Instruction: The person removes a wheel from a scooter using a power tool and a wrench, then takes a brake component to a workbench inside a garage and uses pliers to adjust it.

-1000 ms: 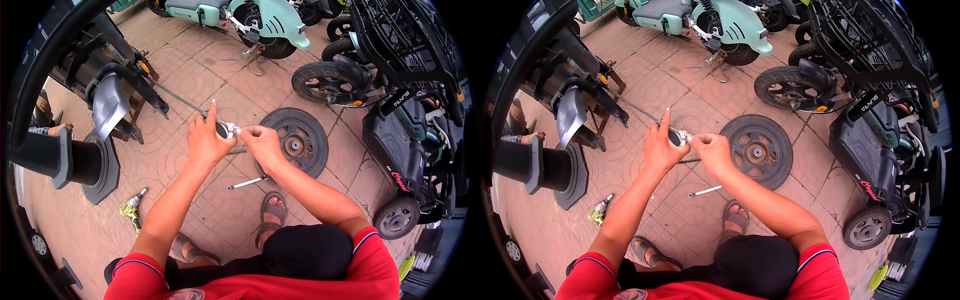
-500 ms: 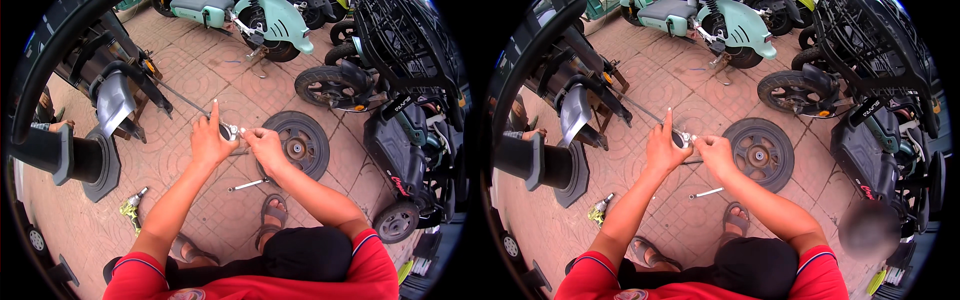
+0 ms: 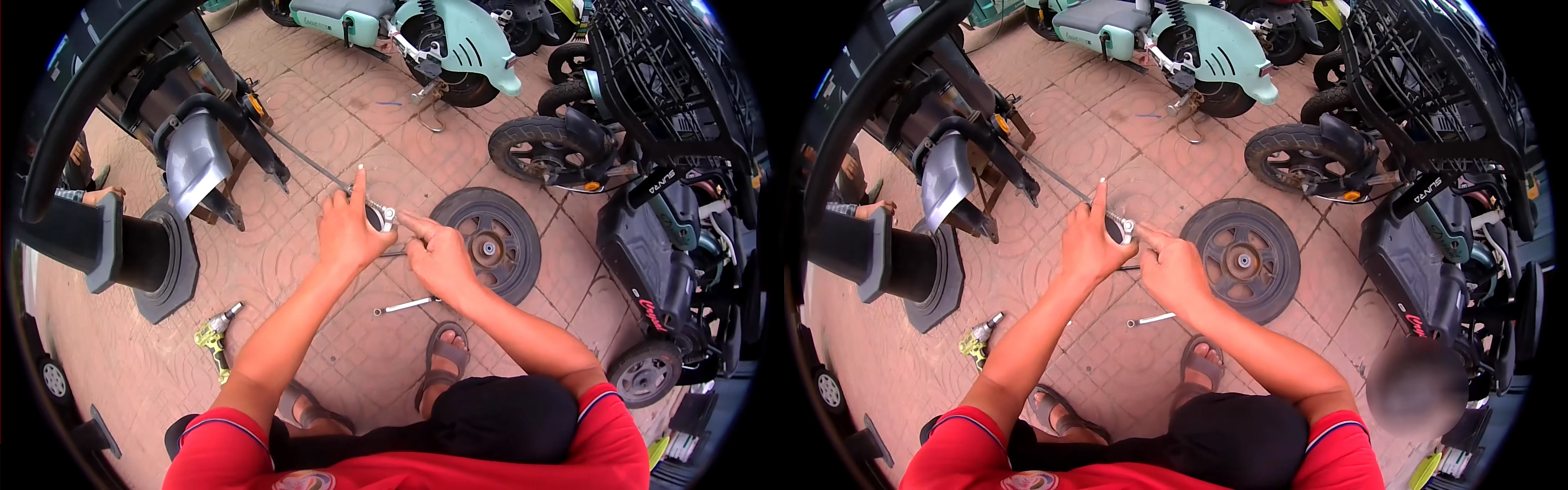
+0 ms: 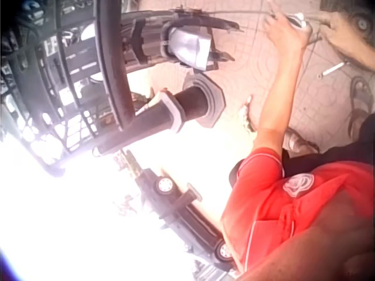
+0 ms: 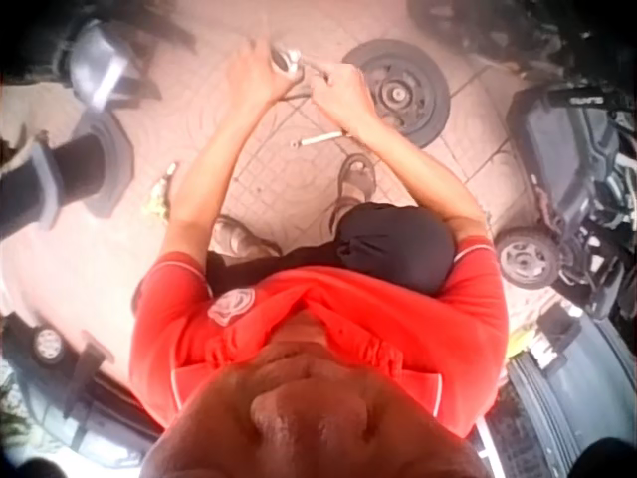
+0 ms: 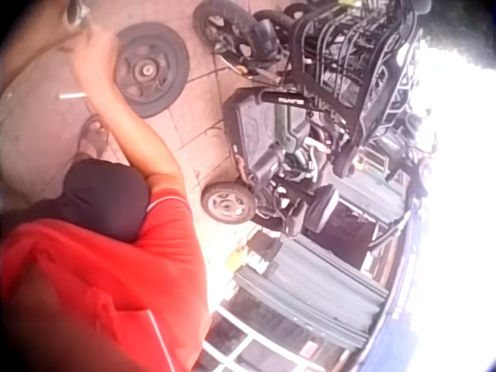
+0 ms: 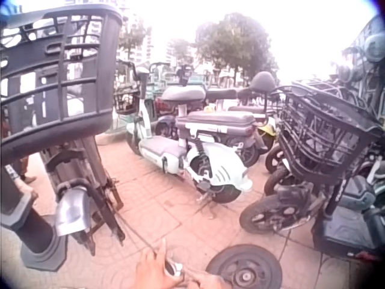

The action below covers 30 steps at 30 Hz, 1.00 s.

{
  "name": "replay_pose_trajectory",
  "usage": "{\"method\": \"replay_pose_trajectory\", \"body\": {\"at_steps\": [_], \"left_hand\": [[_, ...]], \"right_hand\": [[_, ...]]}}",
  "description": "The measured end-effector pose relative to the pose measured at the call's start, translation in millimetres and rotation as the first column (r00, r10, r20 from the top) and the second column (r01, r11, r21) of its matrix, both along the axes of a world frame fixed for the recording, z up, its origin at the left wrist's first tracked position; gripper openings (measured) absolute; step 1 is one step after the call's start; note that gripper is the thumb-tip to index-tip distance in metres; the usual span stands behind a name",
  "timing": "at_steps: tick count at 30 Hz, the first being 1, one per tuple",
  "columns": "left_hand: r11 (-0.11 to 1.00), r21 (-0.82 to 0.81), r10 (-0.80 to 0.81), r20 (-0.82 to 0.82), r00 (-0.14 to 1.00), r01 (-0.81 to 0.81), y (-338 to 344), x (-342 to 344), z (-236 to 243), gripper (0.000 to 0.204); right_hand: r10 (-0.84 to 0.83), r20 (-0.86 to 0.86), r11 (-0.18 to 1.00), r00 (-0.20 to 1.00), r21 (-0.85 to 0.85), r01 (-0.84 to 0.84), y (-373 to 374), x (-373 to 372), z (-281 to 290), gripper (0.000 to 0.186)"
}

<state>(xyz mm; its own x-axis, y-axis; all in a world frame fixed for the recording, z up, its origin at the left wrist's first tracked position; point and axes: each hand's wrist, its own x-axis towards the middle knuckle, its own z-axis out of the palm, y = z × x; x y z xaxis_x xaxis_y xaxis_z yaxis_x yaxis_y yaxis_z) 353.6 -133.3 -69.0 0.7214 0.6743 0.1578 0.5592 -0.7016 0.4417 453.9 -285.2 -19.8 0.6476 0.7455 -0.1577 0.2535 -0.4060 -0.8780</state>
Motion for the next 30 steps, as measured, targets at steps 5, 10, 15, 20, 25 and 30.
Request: {"method": "replay_pose_trajectory", "body": {"at_steps": [5,10,15,20,25,30], "left_hand": [[1.0,0.004,0.014,0.004,1.0,-0.014,1.1,-2.2,-0.6,0.115],[1.0,-0.004,0.012,-0.019,1.0,-0.012,-0.3,-3.2,4.8,0.115],[1.0,0.004,-0.001,-0.013,1.0,0.001,0.7,-2.7,2.0,0.115],[1.0,0.005,0.015,0.007,1.0,-0.015,2.0,-3.2,0.2,0.113],[1.0,-0.003,0.004,0.019,1.0,-0.004,1.3,-4.1,1.3,0.113],[0.999,0.016,0.033,0.01,0.999,-0.033,1.4,-3.6,-4.3,0.111]], "right_hand": [[0.038,0.073,0.973,0.997,0.223,-0.054,-5.6,-12.8,9.4,0.04],[0.037,0.153,0.984,0.988,0.166,-0.063,-5.6,-12.4,14.9,0.038],[0.157,0.287,0.968,0.945,0.144,-0.205,-8.7,-5.2,-2.8,0.04],[-0.138,0.434,0.972,0.89,0.231,0.038,0.7,-8.0,2.4,0.035],[0.118,0.101,0.973,0.988,0.189,-0.136,-6.3,-8.5,6.9,0.045],[0.073,0.369,0.96,0.926,0.225,-0.166,-5.8,-9.4,-4.6,0.037]]}}
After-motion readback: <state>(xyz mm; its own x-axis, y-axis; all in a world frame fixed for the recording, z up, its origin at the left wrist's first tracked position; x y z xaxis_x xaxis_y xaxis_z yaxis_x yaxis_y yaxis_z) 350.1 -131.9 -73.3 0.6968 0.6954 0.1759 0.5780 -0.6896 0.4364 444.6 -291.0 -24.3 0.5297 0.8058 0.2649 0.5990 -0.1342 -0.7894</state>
